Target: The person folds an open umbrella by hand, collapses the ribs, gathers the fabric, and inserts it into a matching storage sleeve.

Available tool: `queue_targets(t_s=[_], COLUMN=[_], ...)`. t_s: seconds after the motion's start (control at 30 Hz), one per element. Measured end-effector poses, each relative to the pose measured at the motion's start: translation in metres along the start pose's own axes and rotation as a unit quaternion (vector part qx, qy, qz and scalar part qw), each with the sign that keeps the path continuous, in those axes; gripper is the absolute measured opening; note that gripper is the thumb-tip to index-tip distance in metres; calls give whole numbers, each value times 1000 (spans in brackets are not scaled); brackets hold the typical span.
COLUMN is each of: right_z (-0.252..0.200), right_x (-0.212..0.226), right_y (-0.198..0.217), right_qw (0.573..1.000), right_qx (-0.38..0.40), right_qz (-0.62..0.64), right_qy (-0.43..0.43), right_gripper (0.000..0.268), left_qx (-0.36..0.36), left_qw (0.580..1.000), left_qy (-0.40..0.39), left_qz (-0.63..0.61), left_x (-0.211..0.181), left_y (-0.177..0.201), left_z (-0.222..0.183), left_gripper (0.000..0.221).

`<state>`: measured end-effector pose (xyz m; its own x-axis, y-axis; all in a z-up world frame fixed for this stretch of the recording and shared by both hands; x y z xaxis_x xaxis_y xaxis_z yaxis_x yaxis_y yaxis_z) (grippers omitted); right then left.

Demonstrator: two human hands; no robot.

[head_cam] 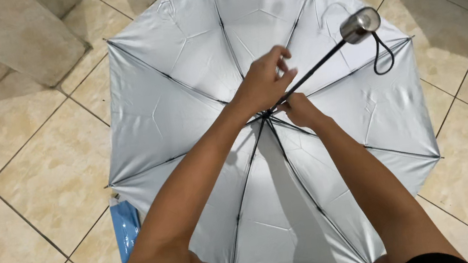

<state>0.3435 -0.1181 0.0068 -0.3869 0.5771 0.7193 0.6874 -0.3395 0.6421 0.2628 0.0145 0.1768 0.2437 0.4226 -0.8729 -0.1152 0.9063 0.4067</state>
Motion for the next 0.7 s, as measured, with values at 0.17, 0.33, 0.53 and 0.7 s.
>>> queue_targets(t_s=[0.17, 0.33, 0.53, 0.7], right_z=[7, 14, 21, 21], right_x=[0, 13, 4, 1], right_y=[-15, -24, -40, -52], right_qw=[999, 999, 994, 992], right_qx=[22, 14, 24, 6], right_qz=[-32, -38, -103, -127], right_qy=[-21, 6, 12, 28], right_gripper=[15, 17, 21, 32], left_qx=[100, 132, 120, 116], left_qw=[989, 984, 983, 983], left_qy=[81, 108, 133, 143], left_qz=[74, 57, 41, -2], left_x=[100, 121, 110, 111], left_y=[-38, -51, -51, -48], left_z=[-15, -16, -14, -12], left_gripper=[35, 41, 23, 31])
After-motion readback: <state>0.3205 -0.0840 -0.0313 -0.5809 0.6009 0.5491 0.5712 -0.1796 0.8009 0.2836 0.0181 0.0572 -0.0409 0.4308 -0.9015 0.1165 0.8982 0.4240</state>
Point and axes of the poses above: each hand's wrist, its own z-axis towards the middle knuckle, its own y-axis out of the back of the hand, x = y × z, the point moved 4 cm from there along z, towards the middle knuckle, and after that the axes turned 5 degrees about x, right-handed, at the moved point
